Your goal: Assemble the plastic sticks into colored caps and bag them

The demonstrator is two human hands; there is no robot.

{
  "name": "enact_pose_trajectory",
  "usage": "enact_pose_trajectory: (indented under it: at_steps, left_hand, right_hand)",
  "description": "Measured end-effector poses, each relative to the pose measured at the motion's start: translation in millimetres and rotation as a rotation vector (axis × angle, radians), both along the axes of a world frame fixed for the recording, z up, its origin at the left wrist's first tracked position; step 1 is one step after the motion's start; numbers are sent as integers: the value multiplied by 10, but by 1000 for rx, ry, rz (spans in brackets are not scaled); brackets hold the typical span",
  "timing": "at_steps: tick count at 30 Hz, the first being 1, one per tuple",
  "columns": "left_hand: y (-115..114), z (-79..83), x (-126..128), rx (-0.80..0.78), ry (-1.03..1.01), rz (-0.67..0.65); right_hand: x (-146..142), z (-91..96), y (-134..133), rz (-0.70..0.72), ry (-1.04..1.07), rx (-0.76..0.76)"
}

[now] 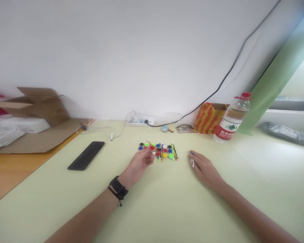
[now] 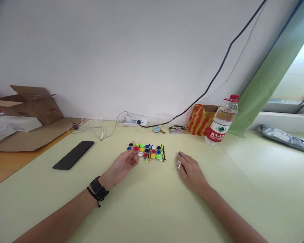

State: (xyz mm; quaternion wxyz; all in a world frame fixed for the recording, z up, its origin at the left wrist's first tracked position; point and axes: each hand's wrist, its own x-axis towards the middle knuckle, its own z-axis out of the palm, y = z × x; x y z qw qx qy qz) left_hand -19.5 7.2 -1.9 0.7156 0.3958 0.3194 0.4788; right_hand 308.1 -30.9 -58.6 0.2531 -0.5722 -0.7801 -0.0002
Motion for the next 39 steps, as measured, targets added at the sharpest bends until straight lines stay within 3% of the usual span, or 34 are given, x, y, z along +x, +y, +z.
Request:
enact_pose_trajectory:
  at_steps: [6, 10, 16, 20, 24, 28, 31, 34, 36, 39]
  left_hand:
    - [-4, -3, 18, -30, -4, 5]
    - [-5, -33, 32, -11, 7, -8]
    - [-4, -55, 59, 5, 35, 13]
    - [-18, -37, 67, 10, 37, 24]
    - [-26, -24, 70, 31, 63, 12]
    - [-49, -11, 87, 81, 118, -17]
    - [-69, -4, 104, 105, 165, -40]
    - [-81, 0, 116, 123, 205, -32]
    - [-92, 10, 123, 133, 237, -17]
    - [-118, 36, 140, 171, 306, -14]
  right_hand:
    - [-249, 86, -561, 124, 0, -29]
    - [-562, 206, -787, 245, 37, -69]
    - [-1030, 374, -779, 427, 56, -149]
    - [-1172, 395, -710, 525, 58, -134]
    - [-1126, 374, -692, 545, 126, 34]
    - [-934, 497, -557, 408, 334, 121]
    - [-730, 739, -339, 397, 472, -19]
    - [-547, 948, -122, 497, 429, -234]
    - [-473, 987, -20, 544, 456, -291]
    - [-446, 900, 59, 528, 585, -320]
